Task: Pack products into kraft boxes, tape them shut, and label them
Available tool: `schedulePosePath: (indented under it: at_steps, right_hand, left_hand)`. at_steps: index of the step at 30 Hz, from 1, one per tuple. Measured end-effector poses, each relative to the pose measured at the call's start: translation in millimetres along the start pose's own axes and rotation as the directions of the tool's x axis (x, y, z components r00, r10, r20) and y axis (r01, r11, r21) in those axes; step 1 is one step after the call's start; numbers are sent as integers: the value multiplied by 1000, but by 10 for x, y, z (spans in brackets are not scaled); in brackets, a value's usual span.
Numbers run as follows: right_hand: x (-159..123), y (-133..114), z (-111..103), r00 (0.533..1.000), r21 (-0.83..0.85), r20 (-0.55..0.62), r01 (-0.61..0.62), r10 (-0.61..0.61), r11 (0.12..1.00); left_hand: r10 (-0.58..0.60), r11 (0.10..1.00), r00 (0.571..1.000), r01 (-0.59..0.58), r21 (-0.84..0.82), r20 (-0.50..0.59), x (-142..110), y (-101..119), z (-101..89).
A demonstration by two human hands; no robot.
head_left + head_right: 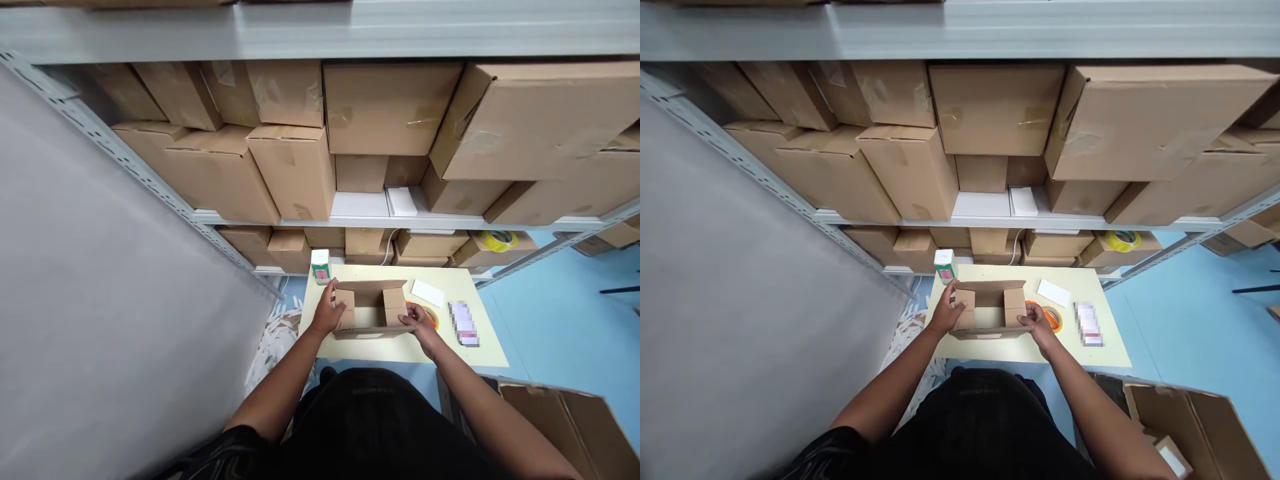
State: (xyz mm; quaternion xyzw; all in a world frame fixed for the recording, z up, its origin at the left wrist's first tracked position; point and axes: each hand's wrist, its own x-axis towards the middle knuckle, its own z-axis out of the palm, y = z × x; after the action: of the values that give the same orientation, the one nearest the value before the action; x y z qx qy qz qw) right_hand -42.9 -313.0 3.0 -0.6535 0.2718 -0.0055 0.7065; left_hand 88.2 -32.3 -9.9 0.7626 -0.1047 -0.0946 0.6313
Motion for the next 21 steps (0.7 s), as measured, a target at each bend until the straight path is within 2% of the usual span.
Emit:
schedulePosePath:
  at_steps: [3, 6, 8, 12, 14, 16, 19, 21]
  right_hand:
    - [-46, -69, 94, 994, 4, -91, 65, -65, 998]
    - [-153, -31, 110, 970, -70, -192, 136, -147, 988]
    - [-255, 51, 59, 968, -74, -169, 177, -187, 982]
    - [-409, 233, -82, 966, -104, -24, 252, -256, 962]
    - [-399, 266, -99, 952, -185, -29, 293, -304, 938]
    - [-327, 241, -65, 929, -270, -87, 325, -359, 907]
    - [-169, 135, 29, 895, -386, -156, 335, -418, 860]
    - [-80, 61, 78, 896, -446, -157, 311, -415, 839]
  left_hand:
    - [79, 996, 996, -80, 26, 49, 59, 39, -60]
    - [120, 991, 992, -121, 60, 25, 84, 54, -94]
    - [157, 984, 988, -157, 88, 9, 86, 47, -102]
    - [185, 978, 982, -187, 88, 33, 51, -7, -109]
    - [175, 984, 981, -177, 20, 82, 26, -36, -109]
    - [146, 988, 983, -139, -68, 116, 10, -45, -103]
    - [80, 989, 992, -67, -133, 95, 18, -6, -91]
    - [27, 987, 997, -15, -157, 73, 38, 39, -97]
